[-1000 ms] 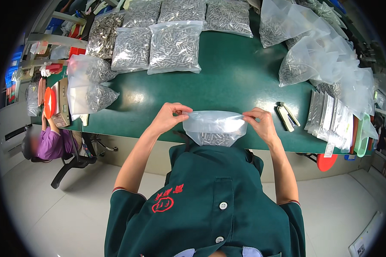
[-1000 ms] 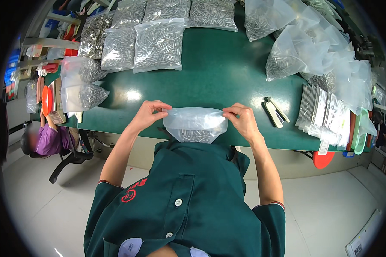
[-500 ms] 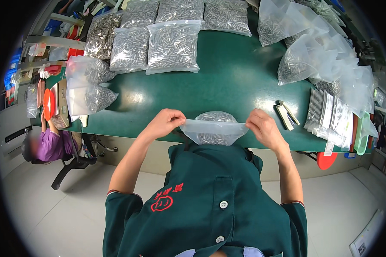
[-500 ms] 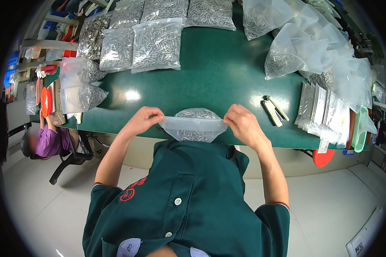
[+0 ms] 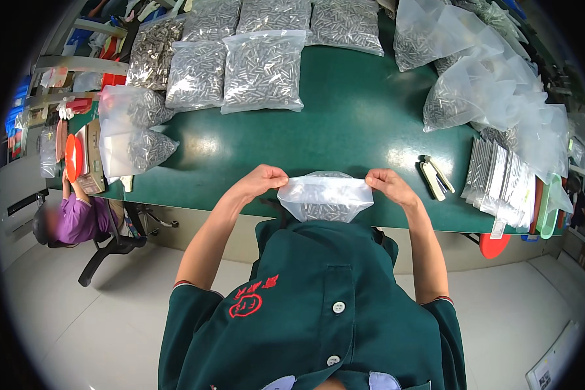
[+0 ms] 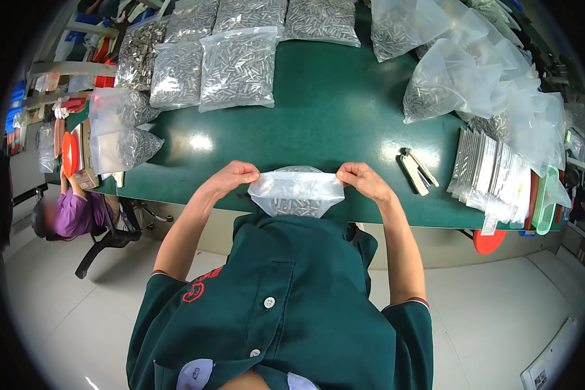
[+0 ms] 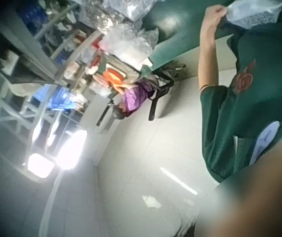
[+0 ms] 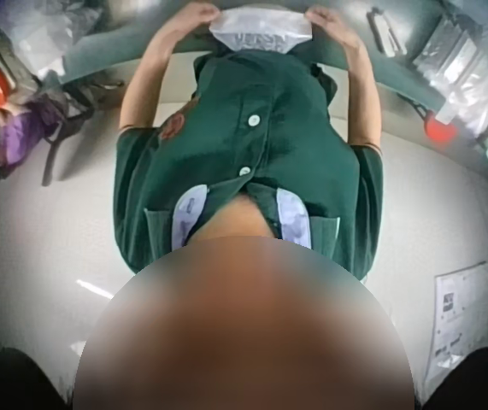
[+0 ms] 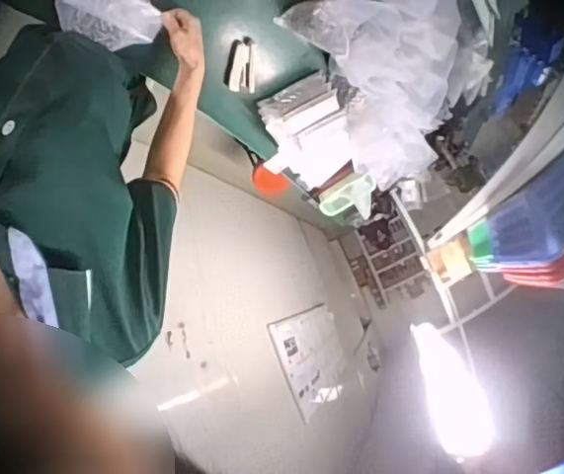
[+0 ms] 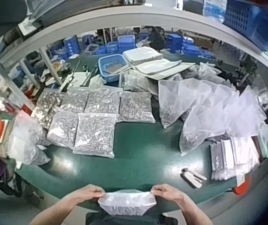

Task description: The recorder is sorting metal hardware components into plastic bags and sealing them with a stapler.

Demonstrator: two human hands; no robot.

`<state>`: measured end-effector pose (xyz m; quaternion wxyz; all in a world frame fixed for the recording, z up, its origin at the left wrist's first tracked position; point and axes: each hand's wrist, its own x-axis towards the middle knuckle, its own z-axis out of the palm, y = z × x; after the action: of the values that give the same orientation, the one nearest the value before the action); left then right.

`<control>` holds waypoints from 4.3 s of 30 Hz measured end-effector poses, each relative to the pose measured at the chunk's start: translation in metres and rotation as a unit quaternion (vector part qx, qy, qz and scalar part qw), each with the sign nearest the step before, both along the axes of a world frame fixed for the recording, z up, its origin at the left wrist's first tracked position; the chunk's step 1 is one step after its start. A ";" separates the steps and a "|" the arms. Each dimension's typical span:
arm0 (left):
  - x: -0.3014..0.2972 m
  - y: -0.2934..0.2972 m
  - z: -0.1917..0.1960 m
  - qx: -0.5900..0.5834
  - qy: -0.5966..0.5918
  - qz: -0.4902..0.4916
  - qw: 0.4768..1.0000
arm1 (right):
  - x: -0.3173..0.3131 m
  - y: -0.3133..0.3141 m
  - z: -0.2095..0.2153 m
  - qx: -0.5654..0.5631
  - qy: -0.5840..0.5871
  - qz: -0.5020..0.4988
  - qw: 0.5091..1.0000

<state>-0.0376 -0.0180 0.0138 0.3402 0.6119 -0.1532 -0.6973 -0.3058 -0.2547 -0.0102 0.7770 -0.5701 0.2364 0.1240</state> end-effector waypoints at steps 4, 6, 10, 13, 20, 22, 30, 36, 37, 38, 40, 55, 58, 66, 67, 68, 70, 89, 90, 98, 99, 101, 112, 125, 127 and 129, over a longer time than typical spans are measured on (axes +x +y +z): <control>0.002 -0.007 0.029 -0.070 -0.152 -0.055 0.984 | 0.007 -0.010 0.041 -0.059 -0.003 -0.001 0.998; 0.002 -0.016 0.042 -0.124 -0.216 -0.088 0.965 | 0.009 -0.015 0.059 -0.105 0.033 0.046 0.993; -0.014 -0.033 0.061 -0.175 -0.299 -0.148 0.926 | 0.008 -0.015 0.063 -0.164 0.021 0.063 0.984; -0.038 -0.042 0.065 -0.245 -0.364 -0.168 0.883 | 0.012 -0.014 0.074 -0.193 0.028 0.083 0.977; -0.077 -0.051 0.053 -0.287 -0.458 -0.101 0.835 | 0.015 -0.018 0.077 -0.163 0.009 0.114 0.980; -0.079 -0.051 0.051 -0.265 -0.465 -0.123 0.836 | 0.017 -0.019 0.076 -0.087 0.045 0.121 0.988; -0.074 -0.049 0.053 -0.316 -0.530 -0.215 0.757 | 0.007 -0.009 0.068 0.083 0.107 0.036 0.990; -0.068 -0.053 0.055 -0.262 -0.474 -0.359 0.760 | 0.005 -0.008 0.065 0.193 0.126 0.042 0.972; -0.068 -0.054 0.057 -0.246 -0.457 -0.380 0.765 | 0.004 -0.008 0.064 0.248 0.128 0.035 0.960; -0.068 -0.055 0.058 -0.229 -0.441 -0.400 0.770 | 0.004 -0.008 0.064 0.248 0.127 0.035 0.960; -0.067 -0.057 0.062 -0.230 -0.433 -0.395 0.777 | 0.003 -0.006 0.065 0.265 0.135 0.022 0.955; -0.065 -0.057 0.061 -0.250 -0.402 -0.370 0.799 | 0.003 -0.006 0.109 -0.392 -0.051 0.188 0.899; -0.064 -0.058 0.063 -0.238 -0.397 -0.378 0.802 | 0.003 -0.005 0.112 -0.464 -0.107 0.176 0.862; -0.059 -0.059 0.062 -0.258 -0.345 -0.338 0.837 | -0.013 0.010 0.094 -0.353 -0.089 0.073 0.928; -0.058 -0.061 0.062 -0.247 -0.334 -0.351 0.839 | -0.013 0.011 0.095 -0.300 -0.045 0.054 0.951; -0.058 -0.062 0.063 -0.236 -0.324 -0.364 0.841 | -0.014 0.011 0.097 -0.300 -0.045 0.053 0.951; -0.057 -0.063 0.065 -0.229 -0.323 -0.365 0.843 | -0.015 0.009 0.099 -0.312 -0.069 0.082 0.944; -0.016 -0.038 0.072 -0.113 -0.199 -0.347 0.910 | -0.006 0.008 0.090 -0.330 -0.054 0.076 0.939; -0.016 -0.036 0.070 -0.113 -0.197 -0.346 0.910 | -0.006 0.008 0.089 -0.322 -0.051 0.069 0.943; -0.007 -0.022 0.052 -0.189 -0.152 -0.274 0.931 | -0.003 0.006 0.076 -0.226 0.008 0.046 0.973; -0.005 -0.020 0.051 -0.189 -0.151 -0.273 0.931 | -0.004 0.006 0.074 -0.218 0.010 0.039 0.975; -0.001 -0.016 0.052 -0.109 -0.117 -0.237 0.958 | -0.004 0.006 0.069 -0.209 0.012 0.034 0.977; 0.001 0.000 0.033 -0.111 -0.047 -0.108 0.987 | -0.005 0.012 0.045 -0.081 0.035 -0.037 0.995; -0.020 0.013 0.013 -0.089 0.021 0.072 0.993 | -0.010 0.051 0.010 0.028 0.025 -0.251 0.967; -0.018 0.009 0.027 -0.121 -0.055 0.032 0.991 | -0.010 0.051 0.014 -0.007 0.013 -0.259 0.966; -0.020 0.002 0.053 -0.165 -0.296 -0.108 0.935 | -0.010 0.052 0.020 -0.042 0.001 -0.266 0.963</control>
<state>-0.0573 -0.0162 0.0669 0.2980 0.7060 -0.4249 -0.4819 -0.3157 -0.2025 0.0097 0.7570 -0.5188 0.3854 -0.0962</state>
